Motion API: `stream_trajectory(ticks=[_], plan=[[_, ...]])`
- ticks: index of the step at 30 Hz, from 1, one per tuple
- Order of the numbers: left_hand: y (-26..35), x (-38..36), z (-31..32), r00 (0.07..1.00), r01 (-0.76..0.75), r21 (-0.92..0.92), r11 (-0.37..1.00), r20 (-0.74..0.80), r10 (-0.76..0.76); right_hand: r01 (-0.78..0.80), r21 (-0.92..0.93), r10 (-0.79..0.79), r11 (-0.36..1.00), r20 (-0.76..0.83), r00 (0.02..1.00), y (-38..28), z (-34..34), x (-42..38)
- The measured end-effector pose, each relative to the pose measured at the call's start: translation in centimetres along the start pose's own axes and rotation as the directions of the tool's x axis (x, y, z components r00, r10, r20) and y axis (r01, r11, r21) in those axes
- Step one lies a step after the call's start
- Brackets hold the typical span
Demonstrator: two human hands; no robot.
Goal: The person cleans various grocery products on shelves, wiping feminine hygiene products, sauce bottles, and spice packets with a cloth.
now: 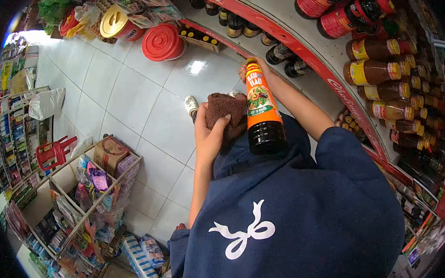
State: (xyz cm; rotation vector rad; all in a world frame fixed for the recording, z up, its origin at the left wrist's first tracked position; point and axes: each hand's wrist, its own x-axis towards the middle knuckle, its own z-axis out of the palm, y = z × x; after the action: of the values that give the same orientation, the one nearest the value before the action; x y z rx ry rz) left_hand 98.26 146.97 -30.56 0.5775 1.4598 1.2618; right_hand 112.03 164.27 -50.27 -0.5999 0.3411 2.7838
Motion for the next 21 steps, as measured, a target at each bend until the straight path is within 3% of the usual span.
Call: stream_trajectory(ticks=[6, 12, 15, 18, 19, 21], plan=[[0.3, 0.3, 0.5, 1.000, 0.005, 0.026, 1.000, 0.011, -0.005, 0.077, 0.061, -0.062, 0.995, -0.219, 0.974, 0.2, -1.8, -0.7], [0.2, 0.7, 0.7, 0.999, 0.040, 0.015, 0.999, 0.031, -0.041, 0.181, 0.217, -0.117, 0.959, -0.278, 0.953, 0.8, -3.2, -1.3], [0.0, 0.8, 0.8, 0.998, 0.011, 0.045, 0.999, 0.059, -0.014, 0.157, 0.245, -0.093, 0.957, -0.253, 0.963, 0.6, -2.4, -2.3], [0.1, 0.8, 0.7, 0.991, 0.047, 0.109, 0.993, 0.119, -0.060, 0.273, 0.143, -0.186, 0.951, -0.439, 0.879, -0.1, 1.2, -3.2], [0.0, 0.7, 0.7, 0.985, 0.077, 0.137, 0.988, 0.143, -0.096, 0.375, -0.153, -0.401, 0.914, -0.214, 0.891, 0.2, 2.6, -4.0], [-0.5, 0.8, 0.4, 0.970, 0.142, 0.040, 0.989, 0.193, -0.147, 0.300, -0.215, -0.351, 0.929, -0.264, 0.898, -0.7, 6.8, -4.2]])
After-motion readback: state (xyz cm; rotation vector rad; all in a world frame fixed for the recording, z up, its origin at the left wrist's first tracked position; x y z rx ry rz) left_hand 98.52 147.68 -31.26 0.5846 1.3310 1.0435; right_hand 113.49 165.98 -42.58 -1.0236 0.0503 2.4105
